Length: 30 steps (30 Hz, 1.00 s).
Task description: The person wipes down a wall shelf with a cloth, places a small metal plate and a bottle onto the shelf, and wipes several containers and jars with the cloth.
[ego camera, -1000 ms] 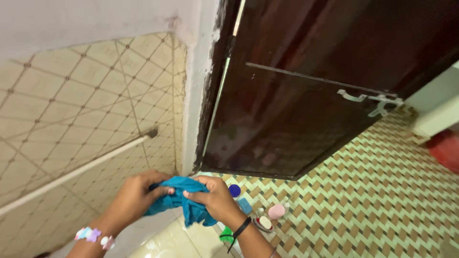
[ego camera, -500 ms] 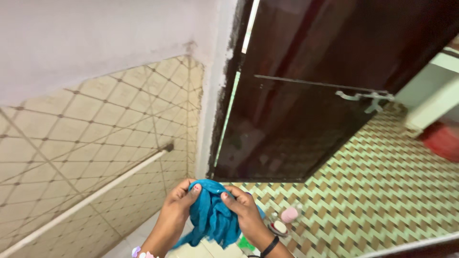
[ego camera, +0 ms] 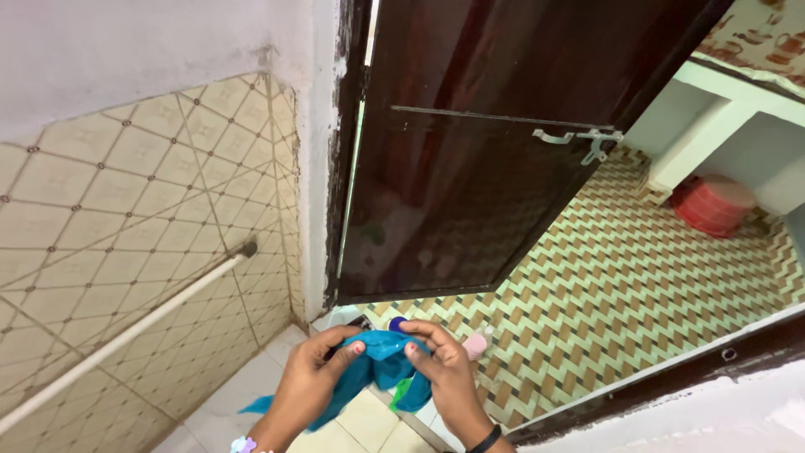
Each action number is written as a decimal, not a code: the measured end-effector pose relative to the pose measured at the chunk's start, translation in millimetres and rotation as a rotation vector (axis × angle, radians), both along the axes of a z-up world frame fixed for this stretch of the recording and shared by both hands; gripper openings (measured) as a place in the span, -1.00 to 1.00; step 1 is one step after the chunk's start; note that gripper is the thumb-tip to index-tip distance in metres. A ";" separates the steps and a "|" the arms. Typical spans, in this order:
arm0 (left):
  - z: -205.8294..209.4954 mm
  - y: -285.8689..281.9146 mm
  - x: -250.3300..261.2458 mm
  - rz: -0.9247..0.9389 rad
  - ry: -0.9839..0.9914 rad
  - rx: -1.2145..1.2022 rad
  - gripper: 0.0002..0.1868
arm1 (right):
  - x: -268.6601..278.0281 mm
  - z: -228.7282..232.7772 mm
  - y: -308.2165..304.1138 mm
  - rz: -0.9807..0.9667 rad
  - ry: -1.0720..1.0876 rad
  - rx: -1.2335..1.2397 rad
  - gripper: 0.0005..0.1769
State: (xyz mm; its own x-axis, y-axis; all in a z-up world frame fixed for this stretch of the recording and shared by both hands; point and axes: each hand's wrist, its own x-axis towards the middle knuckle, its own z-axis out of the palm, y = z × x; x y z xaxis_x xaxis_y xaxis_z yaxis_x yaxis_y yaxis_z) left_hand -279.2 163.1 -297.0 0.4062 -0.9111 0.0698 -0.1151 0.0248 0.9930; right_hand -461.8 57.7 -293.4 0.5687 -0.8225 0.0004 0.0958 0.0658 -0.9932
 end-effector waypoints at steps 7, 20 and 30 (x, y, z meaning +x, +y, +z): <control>-89.8 -33.5 -30.7 -0.092 0.633 -0.005 -0.78 | -13.9 -112.9 -15.3 0.287 0.203 0.242 -0.43; -354.7 -109.7 -43.3 0.293 0.309 0.576 -0.70 | -26.3 -410.9 -163.1 0.266 0.158 0.573 -0.14; -549.0 -170.9 20.7 0.601 0.639 0.638 -0.51 | 30.0 -520.1 -241.3 0.230 0.552 0.280 -0.44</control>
